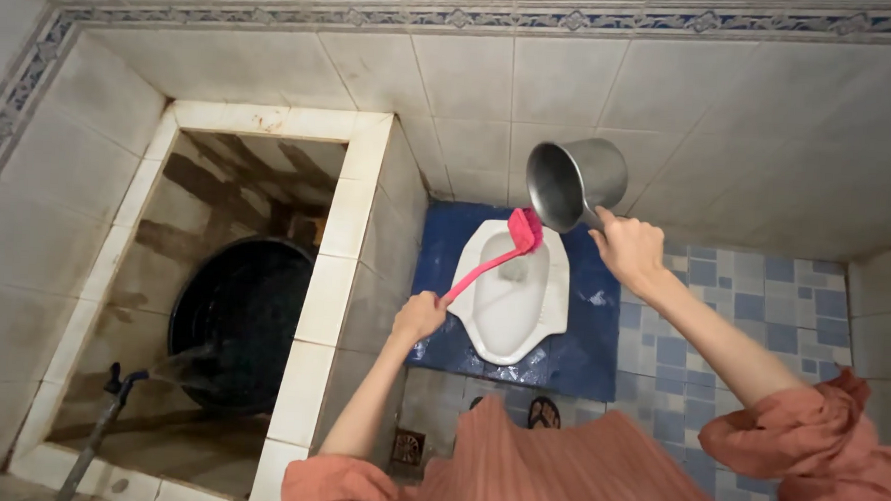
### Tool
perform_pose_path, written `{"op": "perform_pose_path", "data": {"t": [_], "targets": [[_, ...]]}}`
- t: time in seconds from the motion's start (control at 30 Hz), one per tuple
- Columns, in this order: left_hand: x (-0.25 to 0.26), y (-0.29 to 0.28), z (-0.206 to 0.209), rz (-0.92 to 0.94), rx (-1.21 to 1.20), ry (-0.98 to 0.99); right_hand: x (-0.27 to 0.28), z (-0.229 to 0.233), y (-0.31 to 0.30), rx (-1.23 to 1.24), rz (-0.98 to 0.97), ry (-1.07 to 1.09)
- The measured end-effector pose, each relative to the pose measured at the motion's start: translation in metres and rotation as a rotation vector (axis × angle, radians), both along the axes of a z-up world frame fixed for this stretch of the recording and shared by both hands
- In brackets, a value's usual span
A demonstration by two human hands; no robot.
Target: Cleaning a squat toilet and a water basin area with a brush and water scoop.
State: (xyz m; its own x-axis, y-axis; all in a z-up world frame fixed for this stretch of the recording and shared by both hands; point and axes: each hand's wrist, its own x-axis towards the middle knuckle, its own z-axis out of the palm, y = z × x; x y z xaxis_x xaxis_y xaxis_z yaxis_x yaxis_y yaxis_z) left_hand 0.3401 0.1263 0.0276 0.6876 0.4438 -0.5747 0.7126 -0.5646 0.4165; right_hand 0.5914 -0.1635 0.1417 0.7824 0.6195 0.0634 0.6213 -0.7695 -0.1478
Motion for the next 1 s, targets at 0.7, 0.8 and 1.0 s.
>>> {"op": "perform_pose_path", "data": {"t": [0.7,0.8,1.0], "targets": [[-0.001,-0.021,0.015,-0.003,0.094,-0.029,0.0,-0.002,-0.005,0.01,0.042,-0.011],[-0.001,-0.026,0.006,-0.022,0.161,-0.079,0.003,-0.008,-0.004,0.008,0.053,-0.028],[-0.003,-0.032,0.01,-0.092,0.282,-0.216,0.006,-0.012,0.006,0.003,0.073,-0.063]]}}
